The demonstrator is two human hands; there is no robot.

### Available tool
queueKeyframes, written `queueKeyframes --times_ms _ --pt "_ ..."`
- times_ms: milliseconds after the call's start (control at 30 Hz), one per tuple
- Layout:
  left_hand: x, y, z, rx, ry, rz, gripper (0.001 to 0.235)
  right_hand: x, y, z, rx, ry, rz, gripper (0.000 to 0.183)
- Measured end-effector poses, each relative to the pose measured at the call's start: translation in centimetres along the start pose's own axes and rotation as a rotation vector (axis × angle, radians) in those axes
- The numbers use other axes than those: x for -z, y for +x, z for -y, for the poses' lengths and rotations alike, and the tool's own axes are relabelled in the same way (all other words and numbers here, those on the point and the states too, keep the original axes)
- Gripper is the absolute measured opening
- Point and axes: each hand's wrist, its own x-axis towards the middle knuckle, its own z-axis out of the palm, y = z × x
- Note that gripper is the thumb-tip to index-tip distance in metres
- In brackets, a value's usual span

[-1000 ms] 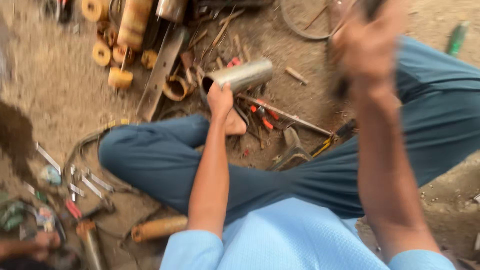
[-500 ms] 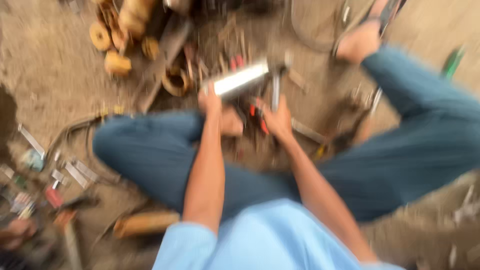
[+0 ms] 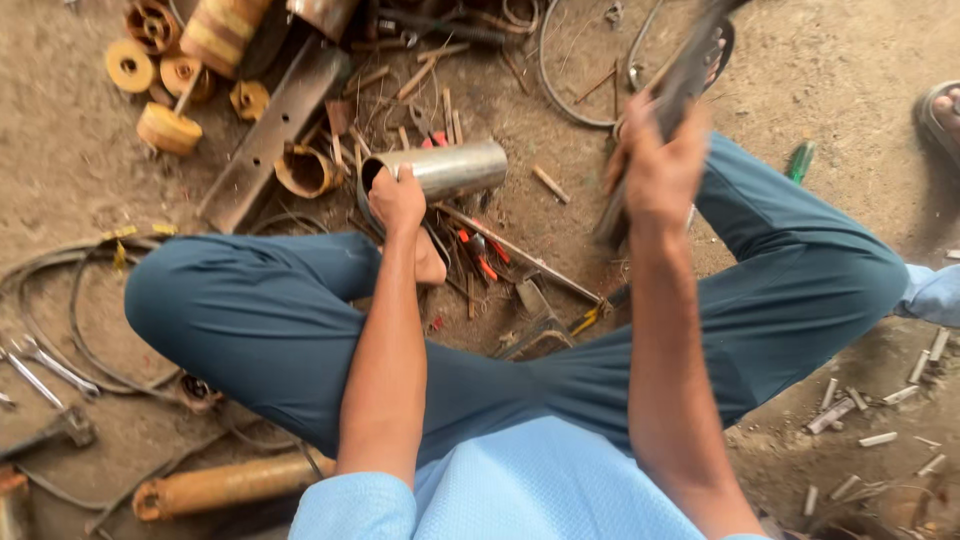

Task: The person sits on the ground and repeatedly hammers a cylindrical metal pipe to shape or flatten it. They rotate the pipe periodically to work on different sections and inspect the interior and exterior surfaces.

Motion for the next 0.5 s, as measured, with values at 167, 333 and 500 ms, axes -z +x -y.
queueKeyframes --times_ms 167,333,500 --pt "0.5 -0.6 -0.7 0.148 0.084 0.077 0.040 -5.0 -0.8 0.0 -0.132 0.130 -0.192 0.046" --pt "-0.1 0.0 -1.1 0.045 0.146 0.057 0.040 -13.4 -10.8 -5.7 -0.088 -0.428 0.031 0.050" --pt "-0.8 0.0 1.2 0.170 -0.046 0.011 0.039 -7.4 -13.5 -13.7 -1.099 -0.281 0.135 0.026"
